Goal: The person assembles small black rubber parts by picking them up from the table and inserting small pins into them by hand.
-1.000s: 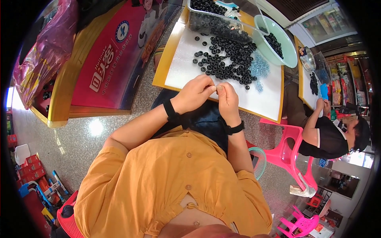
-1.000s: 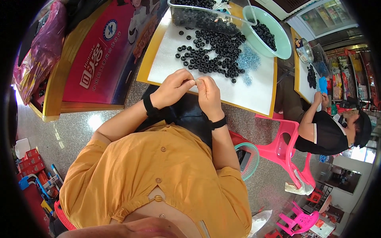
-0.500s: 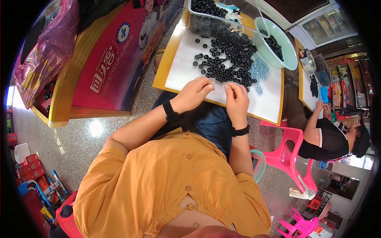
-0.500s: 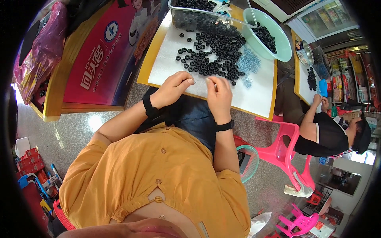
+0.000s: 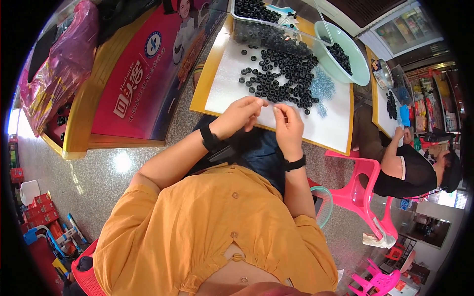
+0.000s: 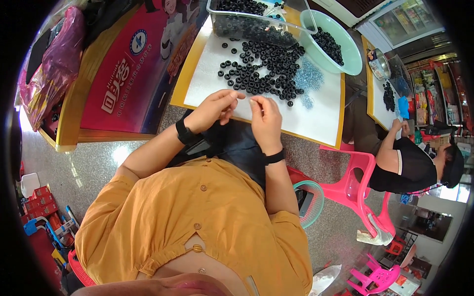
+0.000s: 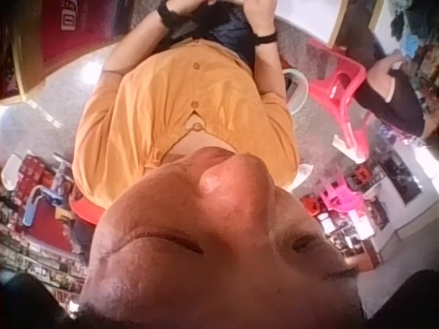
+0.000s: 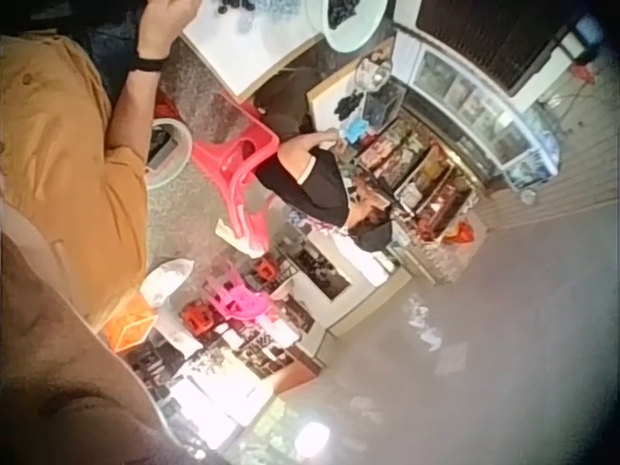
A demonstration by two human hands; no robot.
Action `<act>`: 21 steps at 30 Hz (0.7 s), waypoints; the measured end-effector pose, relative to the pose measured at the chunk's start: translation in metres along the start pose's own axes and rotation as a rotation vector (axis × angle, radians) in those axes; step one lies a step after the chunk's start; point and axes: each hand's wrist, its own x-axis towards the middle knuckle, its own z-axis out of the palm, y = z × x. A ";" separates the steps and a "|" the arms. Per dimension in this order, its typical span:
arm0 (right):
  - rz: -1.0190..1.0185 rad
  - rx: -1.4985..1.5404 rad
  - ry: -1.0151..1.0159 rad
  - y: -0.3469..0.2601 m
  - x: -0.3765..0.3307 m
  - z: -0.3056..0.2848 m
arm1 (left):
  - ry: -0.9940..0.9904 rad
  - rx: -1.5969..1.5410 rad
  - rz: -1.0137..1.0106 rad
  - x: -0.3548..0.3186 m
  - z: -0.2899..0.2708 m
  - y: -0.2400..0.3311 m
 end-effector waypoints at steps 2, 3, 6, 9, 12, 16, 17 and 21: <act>-0.038 -0.188 -0.047 0.012 0.004 -0.009 | -0.072 -0.249 -0.014 0.000 -0.004 0.001; -0.052 -0.268 -0.041 0.009 0.005 -0.009 | -0.081 -0.348 -0.033 0.002 -0.002 0.003; 0.008 -0.097 -0.009 -0.010 0.000 -0.008 | -0.101 -0.463 -0.054 0.002 -0.002 0.004; -0.302 -0.166 -0.059 -0.023 0.000 0.003 | -0.110 -0.484 -0.053 0.000 0.003 0.004; -0.268 -0.205 -0.128 -0.017 -0.003 0.013 | -0.105 -0.439 -0.062 -0.001 0.005 0.000; -0.142 -0.020 -0.140 -0.017 -0.006 0.008 | -0.159 -0.481 -0.030 -0.004 0.001 0.000; -0.065 0.094 -0.135 -0.018 -0.006 0.003 | -0.160 -0.483 -0.031 -0.004 0.000 0.001; -0.117 0.167 -0.066 -0.015 -0.004 -0.006 | -0.279 -0.412 -0.075 -0.001 -0.003 0.006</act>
